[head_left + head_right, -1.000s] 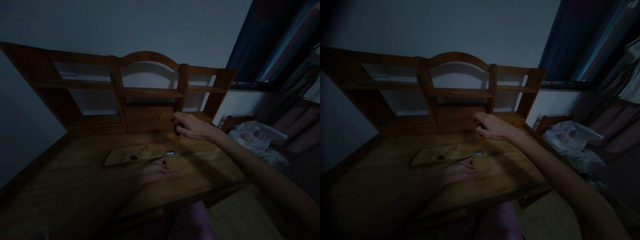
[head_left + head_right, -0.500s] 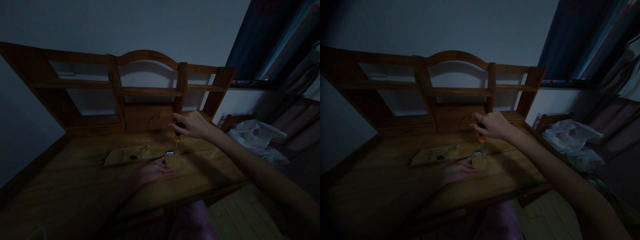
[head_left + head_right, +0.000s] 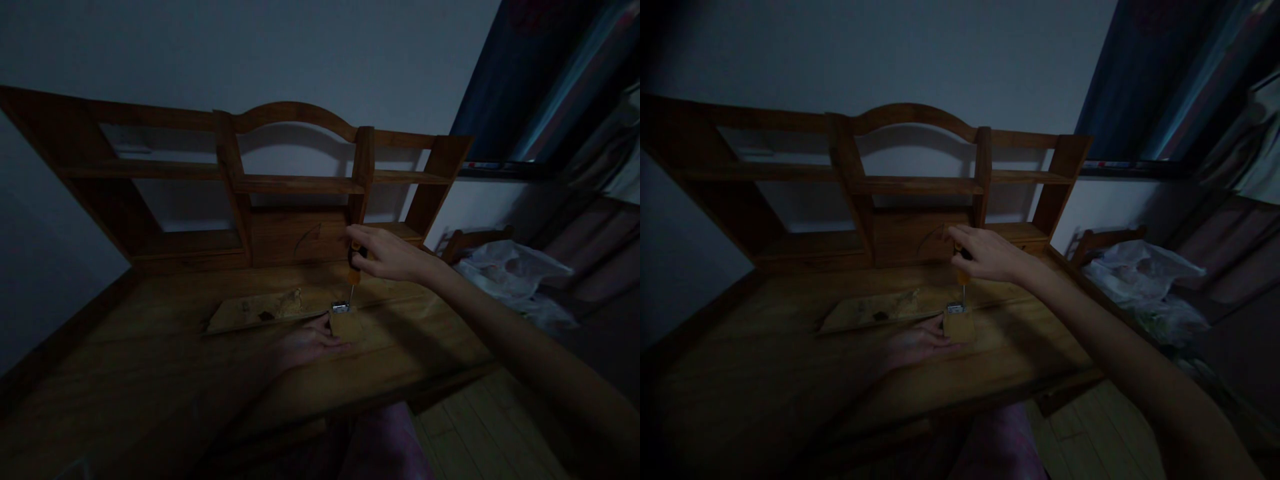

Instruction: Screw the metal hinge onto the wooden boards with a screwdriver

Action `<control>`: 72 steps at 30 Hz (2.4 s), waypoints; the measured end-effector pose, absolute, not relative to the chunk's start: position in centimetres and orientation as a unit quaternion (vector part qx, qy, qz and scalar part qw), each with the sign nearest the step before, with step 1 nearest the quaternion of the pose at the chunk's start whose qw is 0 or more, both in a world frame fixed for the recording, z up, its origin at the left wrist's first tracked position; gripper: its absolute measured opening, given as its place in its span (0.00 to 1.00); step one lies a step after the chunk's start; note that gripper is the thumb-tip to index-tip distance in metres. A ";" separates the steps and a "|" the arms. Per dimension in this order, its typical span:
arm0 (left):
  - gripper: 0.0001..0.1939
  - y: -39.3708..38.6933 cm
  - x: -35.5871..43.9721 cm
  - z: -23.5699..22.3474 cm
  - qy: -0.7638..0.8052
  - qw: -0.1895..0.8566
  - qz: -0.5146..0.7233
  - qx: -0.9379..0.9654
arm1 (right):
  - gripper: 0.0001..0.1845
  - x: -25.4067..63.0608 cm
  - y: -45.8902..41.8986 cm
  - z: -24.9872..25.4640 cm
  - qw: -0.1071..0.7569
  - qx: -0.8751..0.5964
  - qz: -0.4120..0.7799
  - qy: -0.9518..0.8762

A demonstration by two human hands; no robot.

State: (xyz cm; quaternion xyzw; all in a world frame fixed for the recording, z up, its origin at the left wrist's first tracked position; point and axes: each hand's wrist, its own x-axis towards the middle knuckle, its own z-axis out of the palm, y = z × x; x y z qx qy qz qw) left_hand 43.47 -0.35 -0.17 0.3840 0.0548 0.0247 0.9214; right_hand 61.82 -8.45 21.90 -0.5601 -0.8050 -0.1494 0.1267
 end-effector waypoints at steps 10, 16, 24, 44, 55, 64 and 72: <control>0.39 -0.3 43.4 -0.2 0.052 0.913 0.026 0.405 | 0.16 61.4 -8.4 22.0 0.114 -0.566 -0.144 -0.803; 0.38 -0.3 43.5 -0.3 0.049 0.918 0.027 0.392 | 0.18 61.1 -8.5 22.2 0.096 -0.587 -0.169 -0.786; 0.36 -0.5 43.4 -0.2 0.040 0.916 0.032 0.398 | 0.18 61.2 -8.3 22.2 0.083 -0.594 -0.188 -0.777; 0.37 -0.6 43.4 -0.1 0.027 0.916 0.034 0.399 | 0.15 61.5 -8.5 22.2 0.115 -0.559 -0.132 -0.811; 0.37 -0.5 43.4 0.0 0.027 0.920 0.028 0.391 | 0.16 61.2 -8.5 22.3 0.122 -0.553 -0.116 -0.816; 0.39 -0.6 43.3 0.1 0.023 0.924 0.023 0.380 | 0.15 61.2 -8.5 22.4 0.122 -0.551 -0.118 -0.817; 0.38 -0.6 43.4 0.0 0.031 0.921 0.031 0.386 | 0.15 61.1 -8.6 22.5 0.095 -0.580 -0.152 -0.794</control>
